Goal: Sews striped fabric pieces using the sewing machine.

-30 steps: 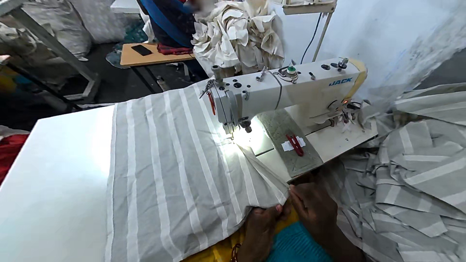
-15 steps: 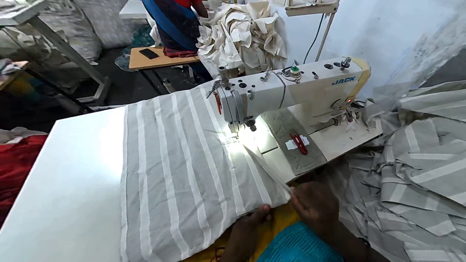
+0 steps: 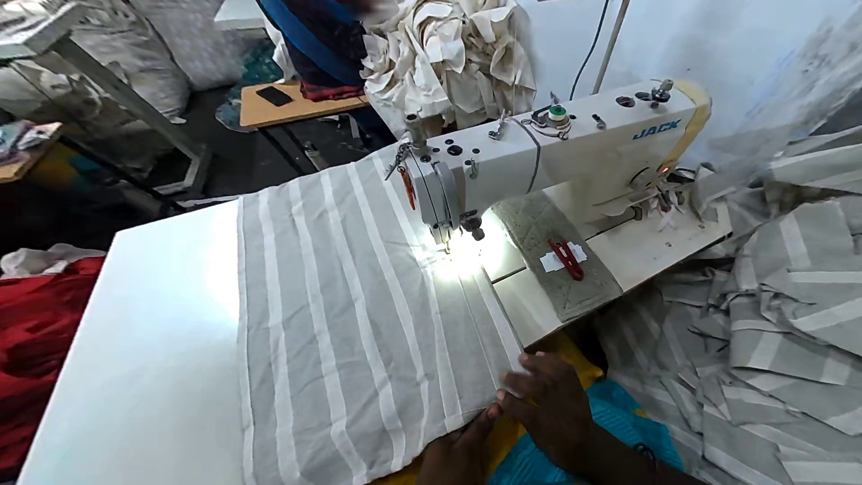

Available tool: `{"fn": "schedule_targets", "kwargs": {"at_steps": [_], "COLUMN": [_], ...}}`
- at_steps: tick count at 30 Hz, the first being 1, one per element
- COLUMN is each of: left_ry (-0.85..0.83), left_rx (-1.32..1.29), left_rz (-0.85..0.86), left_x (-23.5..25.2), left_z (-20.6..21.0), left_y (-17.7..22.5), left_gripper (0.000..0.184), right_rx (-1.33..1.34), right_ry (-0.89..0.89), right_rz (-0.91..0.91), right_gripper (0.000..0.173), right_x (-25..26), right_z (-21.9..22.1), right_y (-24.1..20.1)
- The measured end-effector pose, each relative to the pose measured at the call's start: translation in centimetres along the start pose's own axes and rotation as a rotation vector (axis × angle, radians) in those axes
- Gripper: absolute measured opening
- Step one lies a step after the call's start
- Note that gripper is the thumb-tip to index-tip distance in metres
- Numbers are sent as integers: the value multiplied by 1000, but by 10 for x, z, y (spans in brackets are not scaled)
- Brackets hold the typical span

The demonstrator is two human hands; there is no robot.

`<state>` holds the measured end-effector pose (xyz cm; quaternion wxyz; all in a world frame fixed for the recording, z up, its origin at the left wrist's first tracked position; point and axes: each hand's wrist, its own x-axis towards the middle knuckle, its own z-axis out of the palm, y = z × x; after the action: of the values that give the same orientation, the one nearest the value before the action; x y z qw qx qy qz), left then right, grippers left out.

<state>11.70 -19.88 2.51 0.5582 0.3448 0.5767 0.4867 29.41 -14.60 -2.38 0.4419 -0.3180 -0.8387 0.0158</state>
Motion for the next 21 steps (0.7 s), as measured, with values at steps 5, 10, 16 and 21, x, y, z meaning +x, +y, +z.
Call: {"fn": "schedule_targets", "kwargs": {"at_steps": [5,10,16,21], "left_ry": [-531,-148,34,-407], "left_rx": [526,707,1292,1230], "left_rz": [233,475,774,1032], "left_x": [-4,71,164,100], "left_z": [-19,0,-41,-31], "left_y": [13,33,-11,-29], "left_gripper": [48,32,52,58], "right_rx": [67,-33,-18,-25], "right_ry": [-154,-355,-228,-259], "right_rz": [71,77,203,174], "right_gripper": [16,14,16,16], "right_x": [1,-12,-7,-15], "right_z": [-9,2,-13,2], "right_y": [21,26,17,16]}}
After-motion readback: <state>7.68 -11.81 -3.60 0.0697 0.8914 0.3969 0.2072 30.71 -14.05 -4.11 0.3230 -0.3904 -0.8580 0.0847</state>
